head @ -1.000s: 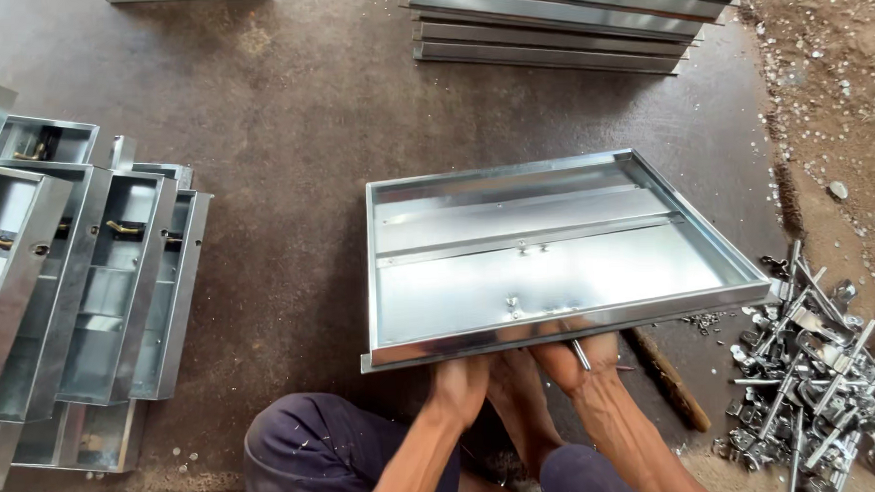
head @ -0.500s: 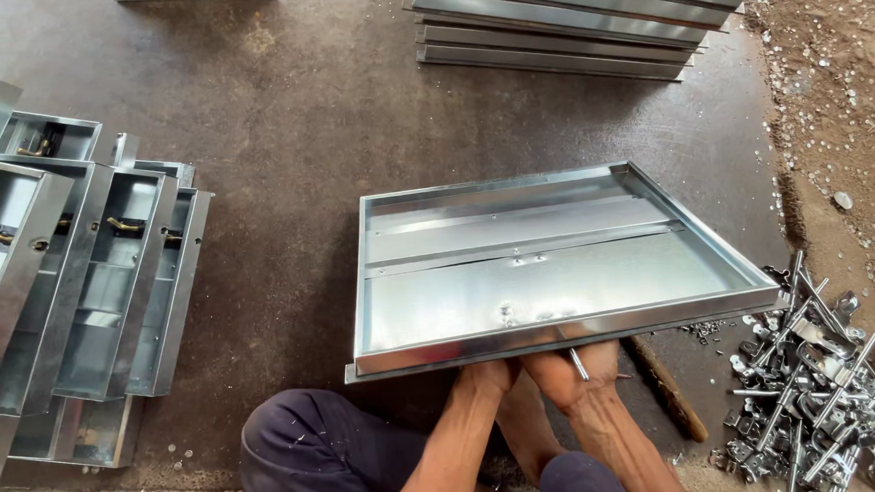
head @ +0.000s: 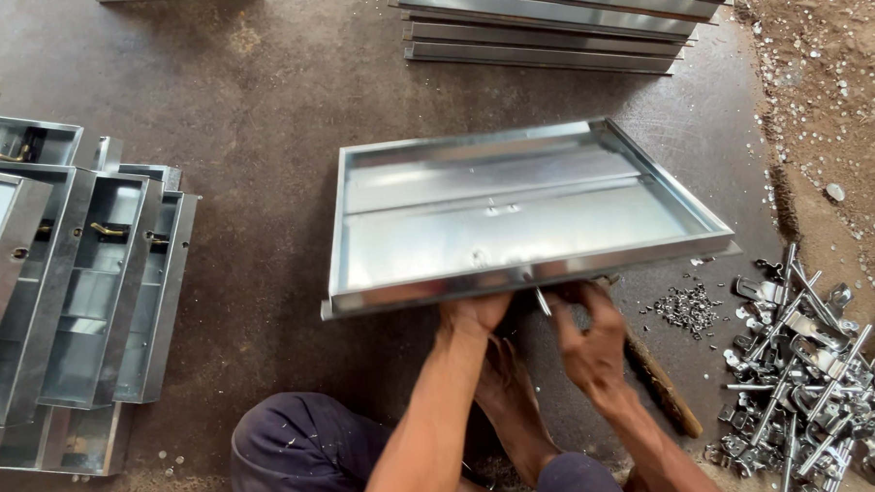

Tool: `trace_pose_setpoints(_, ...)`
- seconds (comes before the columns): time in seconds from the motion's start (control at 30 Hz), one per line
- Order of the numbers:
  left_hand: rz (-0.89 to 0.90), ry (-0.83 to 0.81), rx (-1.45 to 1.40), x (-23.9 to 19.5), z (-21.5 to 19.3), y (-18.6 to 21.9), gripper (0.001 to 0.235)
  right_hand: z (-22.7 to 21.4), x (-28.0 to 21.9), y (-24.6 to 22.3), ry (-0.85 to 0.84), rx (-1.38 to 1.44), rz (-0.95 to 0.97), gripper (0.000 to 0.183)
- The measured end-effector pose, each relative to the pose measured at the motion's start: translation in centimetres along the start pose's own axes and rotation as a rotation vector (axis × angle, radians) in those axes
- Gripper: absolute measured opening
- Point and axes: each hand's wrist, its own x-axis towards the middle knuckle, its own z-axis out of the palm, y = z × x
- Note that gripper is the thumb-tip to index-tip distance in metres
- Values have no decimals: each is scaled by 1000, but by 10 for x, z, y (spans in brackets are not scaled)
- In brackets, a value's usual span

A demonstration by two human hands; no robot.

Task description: The person assembles metal enclosures by hammering components into place, securing latches, and checking the fit of doors and frames.

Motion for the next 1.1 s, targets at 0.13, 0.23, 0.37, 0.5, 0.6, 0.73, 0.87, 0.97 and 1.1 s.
trace_pose_setpoints(0.13, -59, -35, -757, 41, 18, 45, 47, -3, 29, -25, -66, -717, -641, 95)
trace_pose_setpoints(0.23, -42, -103, -674, 54, 31, 78, 53, 11, 59, -28, -209, -836, -490, 104)
trace_pose_setpoints(0.37, -39, -87, -617, 58, 51, 93, 54, 34, 91, 15, -512, -784, 13, 94)
trace_pose_setpoints(0.5, -94, -75, -654, 52, 40, 91, 58, 74, 122, 75, -53, -606, -315, 41)
trace_pose_setpoints(0.6, -67, -75, -551, 54, 30, 79, 60, 73, 151, 77, 15, -414, -623, 20)
trace_pose_setpoints(0.73, 71, -206, -464, 45, 11, 69, 54, 34, 107, 32, -326, -295, 9, 31)
trace_pose_setpoints(0.87, 81, 27, -407, 4, -13, 31, 53, -27, 14, 53, -51, 1197, 381, 54)
trace_pose_setpoints(0.97, 6, 147, -339, -37, -16, 2, 53, -43, -22, 86, 150, 1105, 633, 33)
trace_pose_setpoints(1.1, -43, 186, -284, -48, -5, -14, 53, -45, -21, 96, 140, 1149, 658, 25)
